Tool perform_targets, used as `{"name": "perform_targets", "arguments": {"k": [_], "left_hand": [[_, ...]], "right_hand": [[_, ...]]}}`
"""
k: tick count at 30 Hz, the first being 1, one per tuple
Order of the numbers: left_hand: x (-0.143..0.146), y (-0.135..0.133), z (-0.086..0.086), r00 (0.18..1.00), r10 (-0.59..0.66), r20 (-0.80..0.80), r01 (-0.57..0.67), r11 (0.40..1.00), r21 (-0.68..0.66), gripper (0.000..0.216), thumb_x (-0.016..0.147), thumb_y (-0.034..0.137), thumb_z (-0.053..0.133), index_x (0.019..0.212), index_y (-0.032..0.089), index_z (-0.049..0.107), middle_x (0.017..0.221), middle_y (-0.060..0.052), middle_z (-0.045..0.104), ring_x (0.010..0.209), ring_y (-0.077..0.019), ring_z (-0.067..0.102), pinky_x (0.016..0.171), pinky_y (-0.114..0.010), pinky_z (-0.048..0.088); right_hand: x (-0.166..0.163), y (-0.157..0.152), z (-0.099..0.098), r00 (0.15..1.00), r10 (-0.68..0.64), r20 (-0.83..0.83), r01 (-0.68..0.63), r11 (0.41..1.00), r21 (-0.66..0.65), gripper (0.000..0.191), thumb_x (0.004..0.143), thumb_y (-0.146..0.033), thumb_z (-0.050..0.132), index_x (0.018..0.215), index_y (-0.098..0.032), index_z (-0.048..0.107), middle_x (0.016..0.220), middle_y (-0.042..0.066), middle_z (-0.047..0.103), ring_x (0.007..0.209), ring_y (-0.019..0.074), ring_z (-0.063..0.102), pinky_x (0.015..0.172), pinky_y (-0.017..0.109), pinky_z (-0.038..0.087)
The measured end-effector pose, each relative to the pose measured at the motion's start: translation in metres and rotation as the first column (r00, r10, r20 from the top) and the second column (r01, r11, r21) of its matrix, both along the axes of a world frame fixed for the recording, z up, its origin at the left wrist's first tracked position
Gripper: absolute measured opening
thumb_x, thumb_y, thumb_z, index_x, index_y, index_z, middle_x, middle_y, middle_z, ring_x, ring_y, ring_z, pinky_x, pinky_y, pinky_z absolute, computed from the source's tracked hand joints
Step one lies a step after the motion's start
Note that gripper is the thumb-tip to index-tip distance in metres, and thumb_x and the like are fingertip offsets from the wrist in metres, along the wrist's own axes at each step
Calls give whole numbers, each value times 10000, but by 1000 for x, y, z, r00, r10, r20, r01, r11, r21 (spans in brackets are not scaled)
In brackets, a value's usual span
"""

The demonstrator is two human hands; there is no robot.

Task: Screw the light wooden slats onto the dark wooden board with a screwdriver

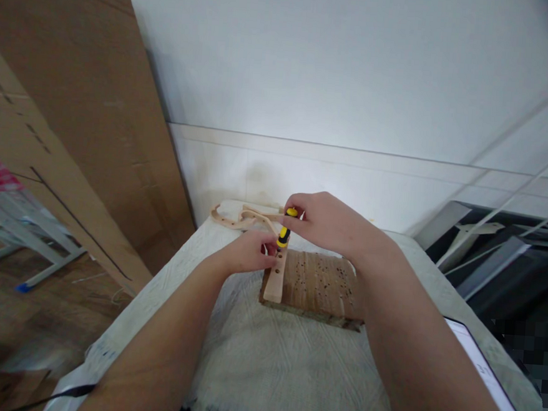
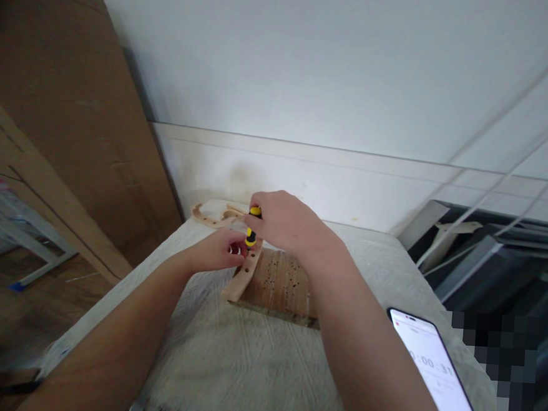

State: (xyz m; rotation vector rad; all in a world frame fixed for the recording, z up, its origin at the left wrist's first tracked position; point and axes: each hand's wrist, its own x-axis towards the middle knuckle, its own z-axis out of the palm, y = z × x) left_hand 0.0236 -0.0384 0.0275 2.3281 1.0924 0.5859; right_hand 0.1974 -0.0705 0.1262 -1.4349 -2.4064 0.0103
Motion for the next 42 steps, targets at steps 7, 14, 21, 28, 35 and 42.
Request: {"name": "perform_targets", "arguments": {"k": [7, 14, 21, 28, 35, 42], "left_hand": [[-16, 2, 8, 995, -68, -78, 49, 973, -224, 316, 657, 213, 650, 971, 175, 653, 918, -24, 657, 731, -144, 577, 616, -251, 435], [-20, 7, 9, 974, -209, -86, 184, 953, -239, 397, 762, 374, 653, 1126, 218, 666, 953, -28, 676, 808, -151, 582, 678, -245, 422], [-20, 9, 0, 977, -209, -50, 194, 958, -211, 378, 735, 388, 686, 1076, 226, 694, 871, -9, 671, 727, -139, 552, 629, -231, 393], [-21, 9, 1, 978, -209, -23, 197, 948, -249, 370, 741, 357, 672, 1082, 216, 684, 879, -15, 677, 728, -135, 575, 630, -224, 413], [-21, 28, -16, 922, 324, 213, -309, 946, -99, 259, 786, 260, 517, 909, 146, 714, 762, -34, 687, 664, -141, 596, 616, -249, 449], [-18, 42, -38, 895, 425, 137, -442, 887, 132, 297, 809, 265, 504, 934, 164, 755, 836, -57, 727, 710, -167, 616, 692, -280, 461]], "right_hand": [[13, 9, 4, 939, -80, -335, 55, 995, -83, 219, 830, -244, 407, 700, -172, 569, 555, 6, 551, 513, 126, 492, 523, 259, 304], [12, 69, -79, 422, -113, -900, -263, 934, -241, 162, 619, -252, 478, 467, -197, 469, 461, -29, 413, 439, 101, 381, 433, 243, 285], [5, 82, -108, 307, -182, -934, -272, 924, -269, 152, 603, -326, 427, 490, -224, 419, 432, -44, 369, 388, 101, 326, 382, 244, 267], [11, 82, -108, 289, -243, -926, -198, 931, -307, 170, 594, -325, 461, 476, -203, 474, 425, -38, 417, 407, 100, 360, 378, 227, 253], [11, 78, -104, 318, -259, -912, -164, 932, -322, 168, 591, -305, 458, 457, -204, 460, 424, -37, 414, 417, 100, 366, 364, 217, 242], [16, 85, -109, 284, -292, -913, -109, 937, -333, 160, 610, -312, 448, 504, -199, 484, 451, -36, 443, 389, 91, 378, 339, 210, 241]]}}
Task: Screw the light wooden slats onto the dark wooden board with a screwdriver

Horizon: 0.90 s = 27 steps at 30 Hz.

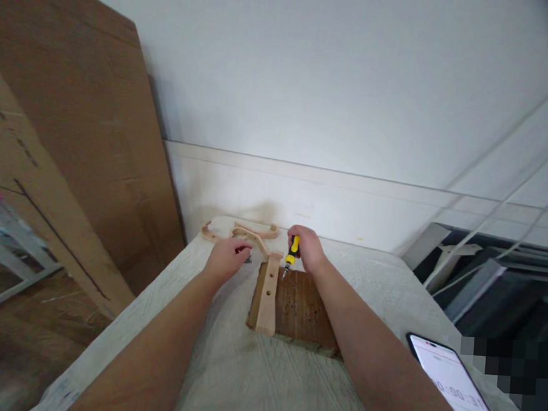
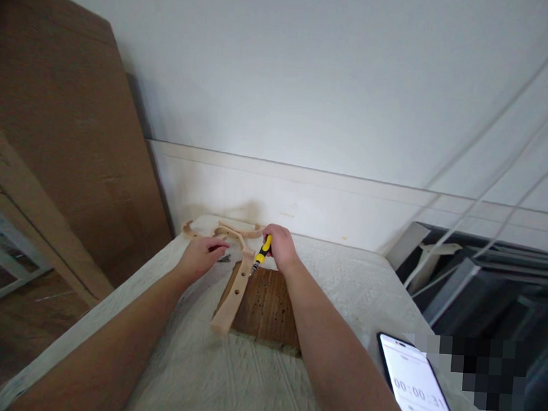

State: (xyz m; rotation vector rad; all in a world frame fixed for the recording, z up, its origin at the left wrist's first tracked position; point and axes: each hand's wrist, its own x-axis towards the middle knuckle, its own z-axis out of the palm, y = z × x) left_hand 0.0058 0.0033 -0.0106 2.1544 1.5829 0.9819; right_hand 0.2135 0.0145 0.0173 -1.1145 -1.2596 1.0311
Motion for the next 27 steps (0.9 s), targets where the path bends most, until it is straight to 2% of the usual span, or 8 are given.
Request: {"name": "perform_targets", "arguments": {"k": [5, 8, 12, 16, 22, 27], "left_hand": [[1, 1, 5, 989, 4, -145, 3, 999, 46, 313, 831, 269, 486, 965, 180, 754, 901, -70, 730, 782, -183, 630, 758, -292, 468], [-1, 1, 8, 957, 14, -288, -25, 999, -33, 311, 827, 257, 475, 927, 176, 758, 896, -89, 728, 808, -206, 635, 758, -313, 468], [-2, -1, 2, 918, -26, -395, -17, 994, -106, 280, 799, 359, 558, 890, 179, 752, 941, -110, 707, 866, -233, 624, 773, -329, 469], [3, -2, -4, 921, -22, -390, -29, 992, -122, 267, 807, 363, 560, 880, 184, 743, 1035, -119, 670, 901, -227, 615, 798, -330, 473], [8, -4, -5, 935, -22, -354, -25, 992, -127, 176, 773, 222, 559, 791, 185, 730, 839, -78, 672, 830, -204, 614, 789, -321, 475], [13, -9, 3, 954, -20, -298, 1, 998, -66, 178, 779, 211, 535, 773, 166, 708, 845, -82, 671, 834, -203, 601, 783, -328, 464]], "right_hand": [[1, 2, -2, 999, -18, -29, 17, 999, -33, 131, 609, -303, 491, 531, -197, 489, 455, -35, 459, 383, 91, 391, 337, 214, 242], [0, 2, 2, 997, -19, -81, 14, 998, -64, 165, 645, -351, 508, 565, -216, 456, 429, -44, 426, 365, 95, 362, 341, 231, 247], [2, 1, 9, 991, -12, -135, 1, 996, -85, 225, 693, -408, 516, 594, -233, 416, 415, -56, 389, 345, 95, 324, 350, 252, 254], [3, 1, 9, 989, -19, -147, 4, 995, -101, 279, 697, -433, 571, 595, -238, 399, 420, -62, 393, 351, 96, 335, 358, 258, 260], [1, 3, 5, 977, -20, -212, -20, 983, -183, 307, 660, -427, 660, 606, -224, 436, 440, -72, 419, 370, 79, 346, 358, 243, 260], [3, 6, 2, 979, -29, -200, -6, 985, -174, 300, 661, -398, 661, 581, -218, 434, 441, -71, 414, 370, 77, 341, 354, 243, 243]]}}
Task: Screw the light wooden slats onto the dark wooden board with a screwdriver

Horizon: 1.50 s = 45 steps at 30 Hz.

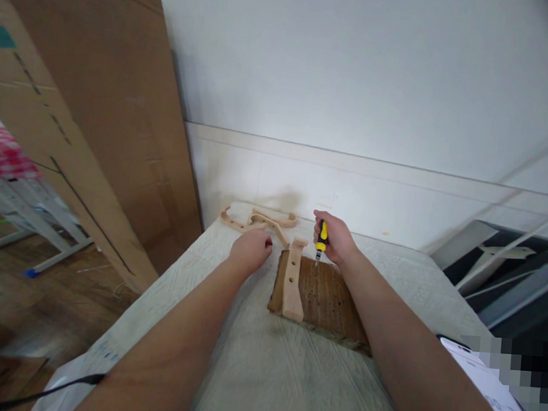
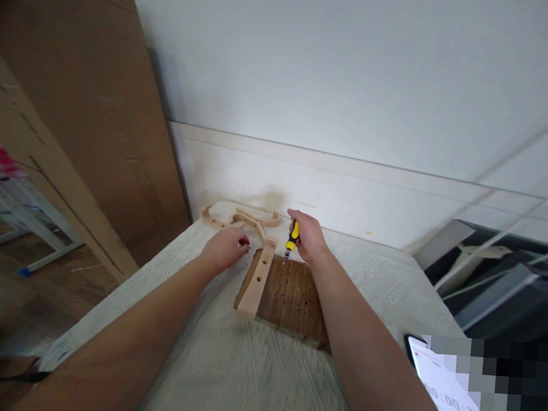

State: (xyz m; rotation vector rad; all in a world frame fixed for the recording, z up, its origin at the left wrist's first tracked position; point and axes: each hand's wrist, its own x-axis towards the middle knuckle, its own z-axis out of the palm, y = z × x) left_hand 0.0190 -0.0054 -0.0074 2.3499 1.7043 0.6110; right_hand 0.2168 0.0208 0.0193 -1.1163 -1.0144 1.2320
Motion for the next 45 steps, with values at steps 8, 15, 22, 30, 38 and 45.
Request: {"name": "perform_targets", "arguments": {"k": [8, 15, 22, 30, 38, 45], "left_hand": [[8, -18, 33, 712, 21, 702, -28, 1000, -2, 114, 705, 263, 594, 721, 153, 618, 654, 18, 571, 599, -102, 494, 575, -236, 398], [4, -36, 41, 533, -123, 837, 442, 884, -152, 234, 675, 348, 704, 771, 147, 633, 605, 55, 498, 490, -47, 363, 460, -202, 267], [-5, -36, 42, 630, -366, 685, 637, 748, -186, 144, 698, 266, 703, 791, 155, 713, 726, -7, 633, 658, -94, 514, 597, -215, 388], [-2, -33, 37, 710, -452, 540, 644, 727, -238, 173, 689, 298, 724, 794, 161, 744, 695, -2, 656, 646, -109, 529, 614, -220, 385], [-3, -27, 31, 749, -445, 491, 626, 719, -303, 255, 723, 364, 718, 860, 150, 748, 737, -17, 660, 663, -108, 527, 604, -217, 373], [-5, -26, 32, 753, -438, 490, 622, 717, -315, 260, 730, 363, 709, 883, 157, 753, 751, -19, 673, 668, -111, 518, 620, -228, 368]], "right_hand": [[-1, -3, 2, 1000, 5, -4, -5, 999, 41, 292, 638, -390, 663, 562, -219, 438, 438, -68, 396, 384, 82, 334, 370, 239, 266], [-1, -25, 51, 998, -66, -4, 66, 995, 69, 396, 761, -548, 510, 544, -228, 423, 396, -57, 341, 330, 94, 292, 334, 252, 205], [9, -92, 116, 707, -110, 699, -132, 950, 283, 513, 756, -651, 557, 531, -195, 490, 419, -28, 432, 386, 94, 382, 412, 245, 247], [7, -111, 127, 287, -209, 935, -265, 920, 288, 361, 815, -512, 563, 682, -181, 619, 609, 42, 620, 545, 150, 510, 534, 274, 312], [3, -115, 128, 236, -221, 946, -320, 902, 290, 408, 880, -499, 487, 754, -177, 703, 589, 21, 607, 524, 119, 467, 551, 261, 296], [-7, -114, 124, 100, -289, 952, -310, 900, 306, 393, 880, -414, 477, 633, -178, 671, 535, 16, 552, 501, 114, 388, 534, 273, 261]]}}
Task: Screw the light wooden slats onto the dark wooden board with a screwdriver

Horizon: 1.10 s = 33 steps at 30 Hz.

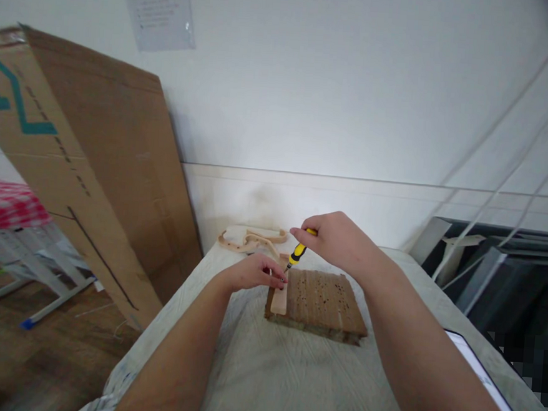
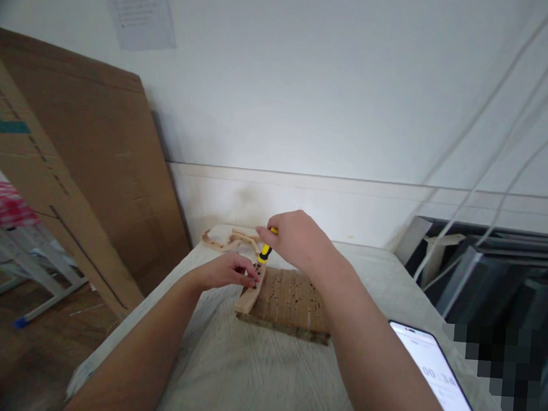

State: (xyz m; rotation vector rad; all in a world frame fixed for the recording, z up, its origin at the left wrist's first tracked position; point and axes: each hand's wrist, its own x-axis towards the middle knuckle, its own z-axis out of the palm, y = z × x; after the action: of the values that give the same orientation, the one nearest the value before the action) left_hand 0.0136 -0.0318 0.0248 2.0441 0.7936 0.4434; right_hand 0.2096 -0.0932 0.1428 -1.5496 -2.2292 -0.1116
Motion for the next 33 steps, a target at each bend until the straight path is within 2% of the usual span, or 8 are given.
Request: {"name": "perform_targets", "arguments": {"k": [11, 19, 24, 33], "left_hand": [[0, 2, -1, 996, 19, -83, -16, 999, 32, 259, 726, 366, 706, 871, 157, 754, 784, -20, 697, 708, -126, 542, 649, -232, 375], [-2, 6, -7, 995, -5, -104, 6, 1000, 10, 285, 744, 401, 684, 883, 160, 746, 828, -27, 712, 729, -131, 566, 663, -236, 382], [-2, 6, -8, 993, -14, -116, 16, 1000, 19, 285, 748, 412, 684, 879, 167, 748, 818, -23, 712, 736, -131, 571, 672, -234, 386], [-2, 6, -7, 992, -11, -129, 14, 1000, 18, 316, 740, 444, 689, 868, 161, 750, 823, -28, 716, 735, -133, 576, 676, -236, 387]], "right_hand": [[-7, -2, -5, 1000, 19, -15, -19, 999, 30, 439, 890, -453, 454, 620, -176, 660, 499, 4, 513, 483, 106, 367, 525, 269, 241], [-12, 7, -13, 995, 8, 100, -9, 1000, 10, 434, 897, -434, 425, 675, -175, 693, 590, 45, 603, 524, 127, 421, 539, 281, 247], [-16, 9, -17, 992, 40, 120, -41, 999, 9, 457, 915, -426, 388, 677, -176, 688, 607, 55, 625, 529, 128, 447, 538, 284, 244], [-19, 10, -20, 986, -2, 166, -2, 1000, 21, 439, 913, -409, 385, 724, -172, 703, 682, 88, 675, 614, 163, 554, 545, 283, 258]]}}
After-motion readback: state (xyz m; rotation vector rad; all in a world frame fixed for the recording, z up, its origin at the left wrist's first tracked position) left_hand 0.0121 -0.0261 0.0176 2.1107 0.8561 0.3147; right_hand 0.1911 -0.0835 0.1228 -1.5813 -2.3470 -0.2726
